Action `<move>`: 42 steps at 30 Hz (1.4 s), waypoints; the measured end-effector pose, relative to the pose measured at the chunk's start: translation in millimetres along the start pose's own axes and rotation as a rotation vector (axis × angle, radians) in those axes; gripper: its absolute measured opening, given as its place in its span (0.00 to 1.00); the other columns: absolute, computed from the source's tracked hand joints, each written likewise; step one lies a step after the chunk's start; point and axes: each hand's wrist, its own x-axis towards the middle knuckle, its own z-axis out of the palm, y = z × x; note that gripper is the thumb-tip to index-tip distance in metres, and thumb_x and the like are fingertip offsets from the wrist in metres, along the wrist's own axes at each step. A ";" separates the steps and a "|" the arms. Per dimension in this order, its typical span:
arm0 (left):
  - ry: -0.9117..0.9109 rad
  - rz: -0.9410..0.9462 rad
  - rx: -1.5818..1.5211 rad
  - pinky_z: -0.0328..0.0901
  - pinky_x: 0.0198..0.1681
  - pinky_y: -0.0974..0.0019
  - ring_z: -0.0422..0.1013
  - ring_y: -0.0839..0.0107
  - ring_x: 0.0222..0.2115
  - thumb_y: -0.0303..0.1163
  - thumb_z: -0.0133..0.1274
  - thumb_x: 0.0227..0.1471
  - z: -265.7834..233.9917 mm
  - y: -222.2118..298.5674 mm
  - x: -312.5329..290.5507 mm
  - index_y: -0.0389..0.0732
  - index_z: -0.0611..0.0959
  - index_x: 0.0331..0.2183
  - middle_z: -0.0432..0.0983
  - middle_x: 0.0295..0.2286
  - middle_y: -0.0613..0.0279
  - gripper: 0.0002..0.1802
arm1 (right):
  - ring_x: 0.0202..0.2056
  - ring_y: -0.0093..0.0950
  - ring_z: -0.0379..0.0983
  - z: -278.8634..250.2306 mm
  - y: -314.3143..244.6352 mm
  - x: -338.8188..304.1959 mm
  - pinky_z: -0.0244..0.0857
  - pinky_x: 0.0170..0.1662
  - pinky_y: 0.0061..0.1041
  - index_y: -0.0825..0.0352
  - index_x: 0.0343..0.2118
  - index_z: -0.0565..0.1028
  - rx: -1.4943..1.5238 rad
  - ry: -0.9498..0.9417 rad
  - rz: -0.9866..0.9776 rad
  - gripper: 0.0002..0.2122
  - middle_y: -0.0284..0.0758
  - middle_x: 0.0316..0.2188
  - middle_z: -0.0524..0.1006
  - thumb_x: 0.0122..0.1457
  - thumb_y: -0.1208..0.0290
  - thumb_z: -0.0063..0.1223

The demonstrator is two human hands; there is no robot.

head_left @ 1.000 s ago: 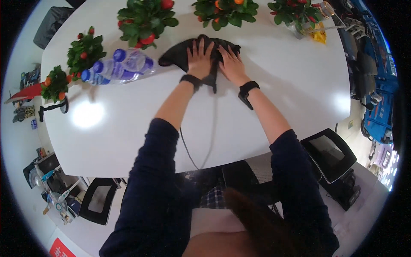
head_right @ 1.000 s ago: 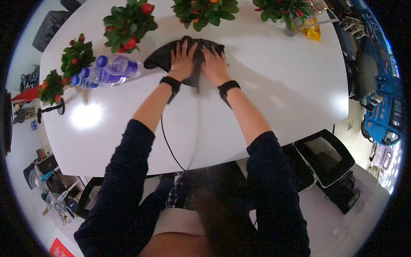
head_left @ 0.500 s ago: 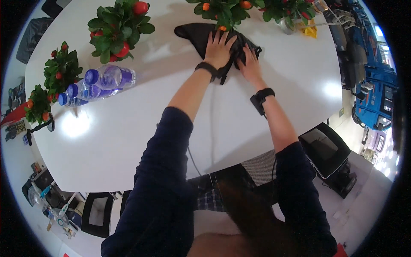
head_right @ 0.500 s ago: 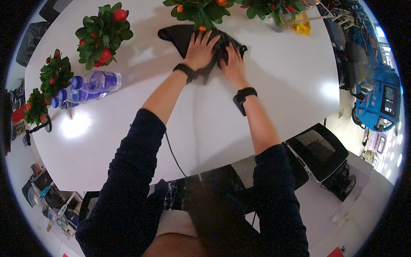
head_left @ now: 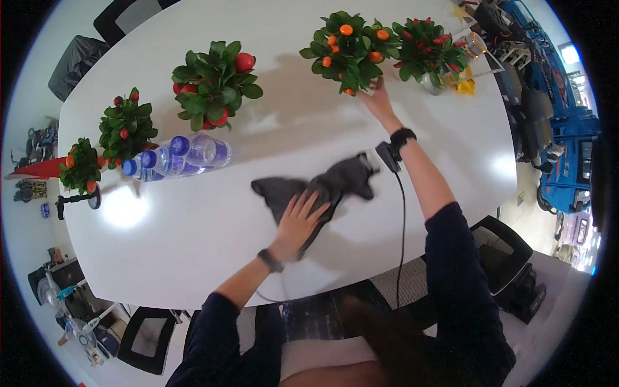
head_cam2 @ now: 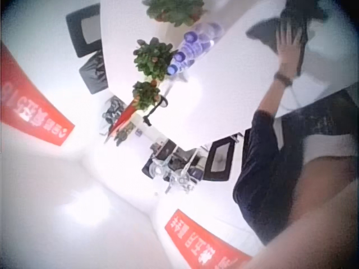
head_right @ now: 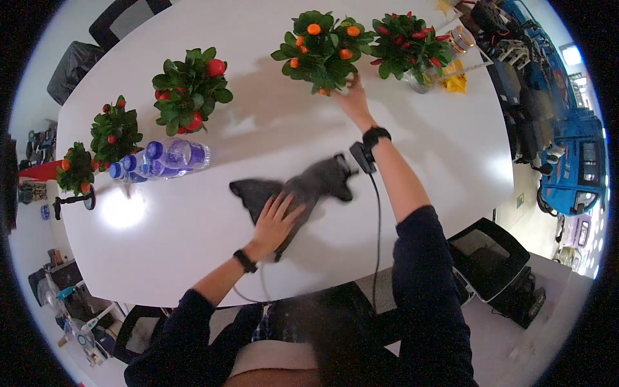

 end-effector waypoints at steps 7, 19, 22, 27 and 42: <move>-0.074 -0.152 -0.009 0.51 0.54 0.51 0.56 0.58 0.52 0.36 0.51 0.41 -28.3 -19.2 -107.7 0.58 0.70 0.48 0.58 0.51 0.58 0.27 | 0.43 0.30 0.66 40.0 27.3 49.9 0.60 0.46 0.28 0.71 0.48 0.62 0.186 -0.233 0.221 0.25 0.39 0.42 0.70 0.46 0.73 0.56; -0.049 -0.218 -0.024 0.48 0.54 0.49 0.56 0.57 0.52 0.40 0.52 0.40 -24.5 -10.4 -110.7 0.61 0.69 0.48 0.58 0.51 0.58 0.29 | 0.42 0.28 0.67 72.4 27.0 60.2 0.62 0.43 0.29 0.71 0.46 0.64 0.543 -0.292 0.211 0.22 0.38 0.41 0.70 0.46 0.74 0.57; -0.082 -0.205 -0.030 0.47 0.54 0.49 0.55 0.56 0.52 0.40 0.52 0.40 -24.1 -9.3 -106.3 0.62 0.69 0.48 0.57 0.51 0.58 0.29 | 0.44 0.33 0.64 81.0 58.0 59.3 0.58 0.46 0.32 0.70 0.48 0.62 0.224 -0.186 0.015 0.26 0.41 0.43 0.67 0.45 0.71 0.57; -0.126 -0.187 -0.083 0.41 0.55 0.42 0.46 0.47 0.55 0.39 0.51 0.43 -21.6 -10.4 -100.7 0.55 0.64 0.53 0.49 0.54 0.48 0.32 | 0.49 0.43 0.56 84.2 56.6 26.0 0.49 0.52 0.39 0.70 0.51 0.57 -0.404 0.024 -0.137 0.33 0.46 0.47 0.62 0.42 0.65 0.58; 0.311 -0.403 0.100 0.42 0.55 0.43 0.47 0.48 0.55 0.37 0.51 0.41 -0.9 -71.0 98.3 0.50 0.54 0.57 0.48 0.55 0.47 0.40 | 0.57 0.47 0.47 70.3 -46.8 -132.6 0.44 0.57 0.45 0.66 0.55 0.56 -0.613 -0.400 -0.416 0.28 0.40 0.56 0.55 0.48 0.72 0.46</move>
